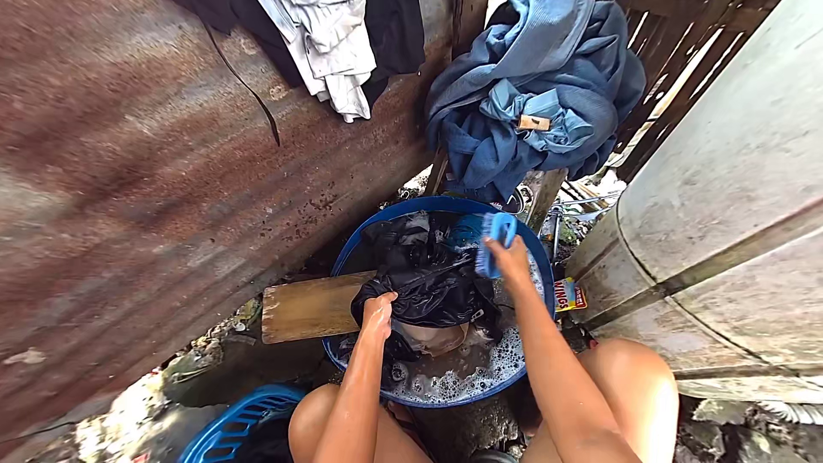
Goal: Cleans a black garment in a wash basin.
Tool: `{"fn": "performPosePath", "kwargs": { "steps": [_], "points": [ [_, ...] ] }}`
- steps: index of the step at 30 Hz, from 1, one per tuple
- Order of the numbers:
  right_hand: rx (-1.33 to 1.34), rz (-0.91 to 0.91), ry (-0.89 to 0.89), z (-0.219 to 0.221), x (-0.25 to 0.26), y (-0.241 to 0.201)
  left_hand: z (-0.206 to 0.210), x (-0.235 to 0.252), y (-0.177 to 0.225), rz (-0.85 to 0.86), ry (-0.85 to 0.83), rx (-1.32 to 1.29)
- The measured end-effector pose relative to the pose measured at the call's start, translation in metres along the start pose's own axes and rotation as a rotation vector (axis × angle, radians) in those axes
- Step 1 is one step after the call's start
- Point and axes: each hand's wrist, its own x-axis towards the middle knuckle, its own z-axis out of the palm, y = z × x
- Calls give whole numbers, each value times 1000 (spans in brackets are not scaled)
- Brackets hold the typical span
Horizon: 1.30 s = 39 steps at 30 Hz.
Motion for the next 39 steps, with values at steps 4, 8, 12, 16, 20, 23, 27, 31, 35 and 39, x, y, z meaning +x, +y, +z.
{"fn": "performPosePath", "kwargs": {
  "steps": [4, 8, 12, 16, 20, 23, 27, 31, 35, 39],
  "points": [
    [-458, -212, -407, 95, -74, -28, 17, -5, -44, -12, 56, -169],
    [-838, -417, -631, 125, -87, -8, 10, 0, -60, -44, 26, -614],
    [-851, -43, -329, 55, -2, 44, 11, 8, -52, -141, 53, -658],
    [-672, -16, -234, 82, -27, 44, 13, 12, -55, -155, -76, -696],
    [-738, -286, -652, 136, -101, 18, 7, 7, -56, -103, -80, -719],
    [-839, -226, -481, 99, -41, 38, 8, 14, -57, -140, -101, -742],
    [-762, 26, -162, 60, 17, 59, 19, 19, -62, -202, -92, -679],
    [-683, -145, -513, 131, -77, 28, 20, 17, -67, -126, -70, -625],
    [-798, -228, -551, 113, -47, 37, 16, 18, -66, -180, -60, -642],
    [-803, -15, -132, 55, 37, 63, 21, 22, -66, -216, -108, -629]
  ]
}}
